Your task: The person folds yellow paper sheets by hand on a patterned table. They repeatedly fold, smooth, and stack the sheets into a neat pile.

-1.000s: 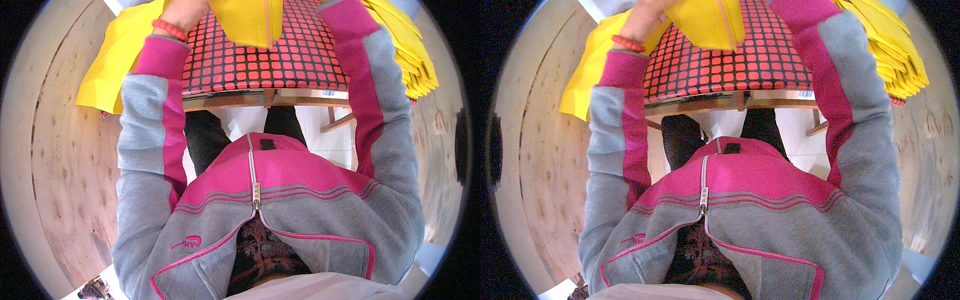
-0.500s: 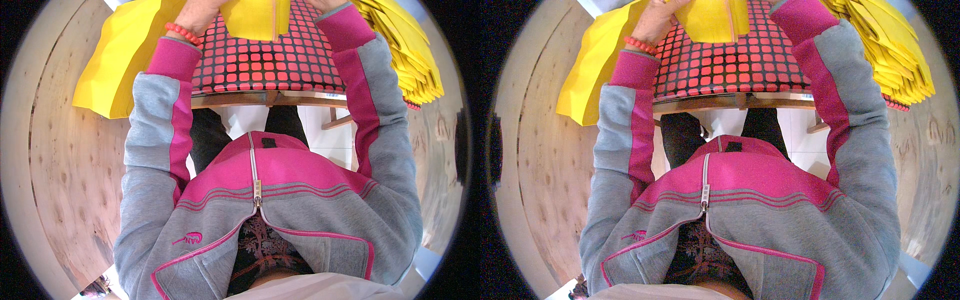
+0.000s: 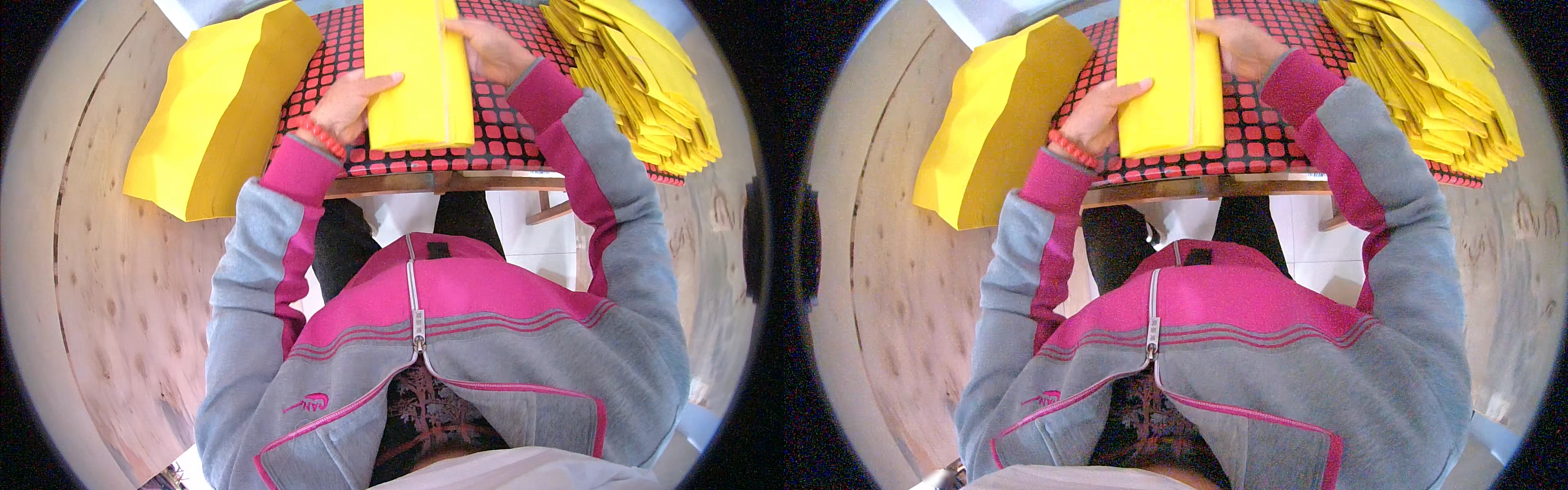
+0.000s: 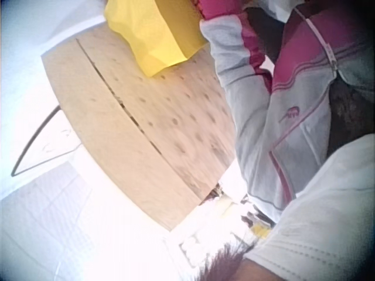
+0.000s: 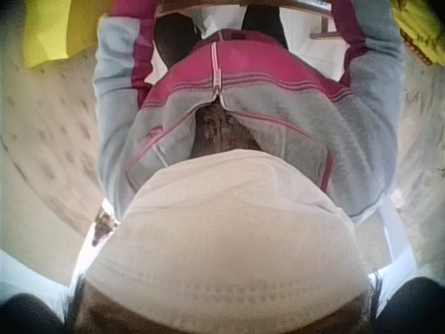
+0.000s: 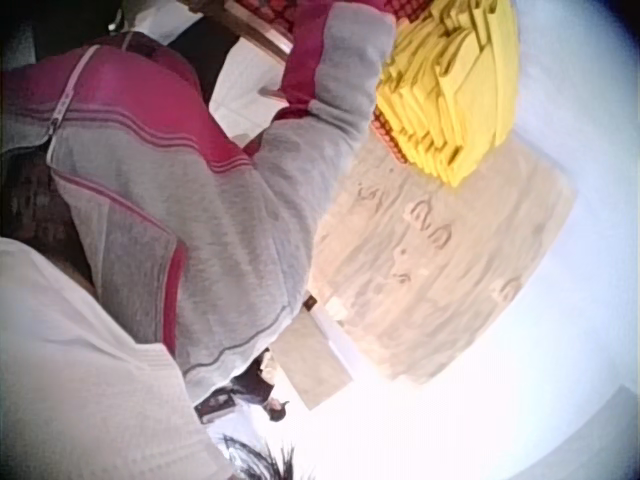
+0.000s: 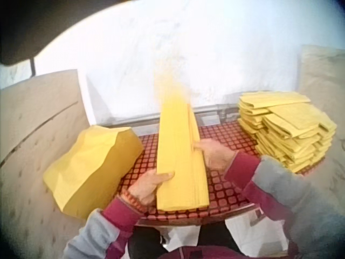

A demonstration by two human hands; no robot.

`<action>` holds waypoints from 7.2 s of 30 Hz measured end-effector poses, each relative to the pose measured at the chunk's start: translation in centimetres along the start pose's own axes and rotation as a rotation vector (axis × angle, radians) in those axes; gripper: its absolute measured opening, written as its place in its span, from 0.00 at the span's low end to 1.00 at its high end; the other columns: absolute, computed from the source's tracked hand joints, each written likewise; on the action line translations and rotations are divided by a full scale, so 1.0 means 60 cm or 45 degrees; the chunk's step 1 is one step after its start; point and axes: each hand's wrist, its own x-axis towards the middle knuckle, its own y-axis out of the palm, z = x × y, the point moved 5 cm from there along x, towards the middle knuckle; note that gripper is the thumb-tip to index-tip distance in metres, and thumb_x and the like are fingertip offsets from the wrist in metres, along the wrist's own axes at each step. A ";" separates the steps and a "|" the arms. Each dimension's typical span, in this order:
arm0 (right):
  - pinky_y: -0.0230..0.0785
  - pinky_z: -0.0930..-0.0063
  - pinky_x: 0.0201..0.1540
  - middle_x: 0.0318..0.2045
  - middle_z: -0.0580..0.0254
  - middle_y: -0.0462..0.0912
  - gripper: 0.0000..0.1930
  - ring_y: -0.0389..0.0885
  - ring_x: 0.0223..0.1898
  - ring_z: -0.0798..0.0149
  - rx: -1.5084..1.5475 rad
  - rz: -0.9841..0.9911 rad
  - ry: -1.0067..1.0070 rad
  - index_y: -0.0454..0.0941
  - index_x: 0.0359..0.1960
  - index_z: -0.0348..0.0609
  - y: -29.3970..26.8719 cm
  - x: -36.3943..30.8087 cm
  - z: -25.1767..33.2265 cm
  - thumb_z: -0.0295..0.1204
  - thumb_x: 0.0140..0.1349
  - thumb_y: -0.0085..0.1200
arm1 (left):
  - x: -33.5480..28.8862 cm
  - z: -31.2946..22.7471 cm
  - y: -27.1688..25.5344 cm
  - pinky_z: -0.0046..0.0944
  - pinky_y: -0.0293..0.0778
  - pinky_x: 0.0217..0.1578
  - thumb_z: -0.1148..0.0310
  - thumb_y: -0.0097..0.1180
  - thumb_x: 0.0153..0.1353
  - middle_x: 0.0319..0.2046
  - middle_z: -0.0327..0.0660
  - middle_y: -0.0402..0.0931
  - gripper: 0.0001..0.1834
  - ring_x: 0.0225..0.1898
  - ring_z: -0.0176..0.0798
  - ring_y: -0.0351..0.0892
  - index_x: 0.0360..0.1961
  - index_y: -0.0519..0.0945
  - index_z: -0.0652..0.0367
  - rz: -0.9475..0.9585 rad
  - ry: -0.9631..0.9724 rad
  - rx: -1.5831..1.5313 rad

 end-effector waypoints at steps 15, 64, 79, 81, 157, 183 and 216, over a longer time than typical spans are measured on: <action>0.78 0.77 0.45 0.42 0.61 0.85 0.21 0.85 0.43 0.69 -0.791 -0.177 0.252 0.78 0.50 0.41 -0.075 -0.077 0.005 0.47 0.71 0.53 | -0.129 -0.053 0.002 0.47 0.77 0.46 0.55 0.64 0.59 0.45 0.54 0.82 0.27 0.44 0.54 0.83 0.53 0.78 0.66 -0.594 0.170 2.198; 0.57 0.56 0.70 0.65 0.42 0.72 0.32 0.69 0.67 0.43 -1.688 0.165 -0.640 0.71 0.63 0.35 -0.127 0.296 -0.064 0.51 0.76 0.32 | -0.089 0.050 0.060 0.62 0.42 0.72 0.46 0.51 0.67 0.74 0.56 0.52 0.37 0.76 0.57 0.49 0.73 0.63 0.53 -0.015 0.494 1.993; 0.63 0.59 0.64 0.58 0.43 0.76 0.22 0.73 0.61 0.46 -1.843 0.276 -1.088 0.74 0.57 0.33 -0.040 0.220 -0.070 0.40 0.74 0.43 | -0.010 0.028 0.035 0.50 0.52 0.72 0.59 0.48 0.74 0.71 0.63 0.58 0.28 0.74 0.57 0.55 0.70 0.66 0.63 0.293 0.774 2.095; 0.64 0.58 0.62 0.55 0.44 0.76 0.21 0.73 0.59 0.45 -1.807 0.307 -1.060 0.74 0.55 0.33 -0.037 0.217 -0.065 0.40 0.74 0.44 | -0.060 0.031 0.052 0.51 0.59 0.68 0.55 0.49 0.72 0.68 0.57 0.65 0.30 0.70 0.53 0.63 0.69 0.68 0.61 0.266 0.937 2.285; 0.75 0.68 0.54 0.56 0.63 0.80 0.22 0.81 0.54 0.68 0.488 -0.770 0.023 0.67 0.66 0.44 0.120 -0.458 -0.107 0.33 0.73 0.52 | -0.164 0.140 0.188 0.40 0.78 0.55 0.62 0.51 0.73 0.52 0.53 0.81 0.21 0.54 0.46 0.82 0.59 0.73 0.66 0.569 -0.194 -0.017; 0.67 0.69 0.63 0.57 0.65 0.79 0.28 0.74 0.57 0.69 -0.407 -0.557 0.098 0.69 0.65 0.38 -0.031 -0.756 0.040 0.25 0.63 0.62 | -0.138 0.186 0.138 0.38 0.79 0.51 0.62 0.57 0.70 0.53 0.40 0.81 0.19 0.53 0.39 0.83 0.60 0.74 0.52 -0.069 -0.495 -0.533; 0.74 0.78 0.38 0.41 0.68 0.85 0.19 0.81 0.38 0.70 -0.920 -1.492 -0.006 0.81 0.51 0.43 -0.637 -0.658 0.367 0.36 0.60 0.66 | 0.250 -0.057 0.454 0.30 0.80 0.43 0.63 0.61 0.68 0.49 0.41 0.83 0.20 0.48 0.36 0.85 0.57 0.75 0.58 0.403 -0.149 0.276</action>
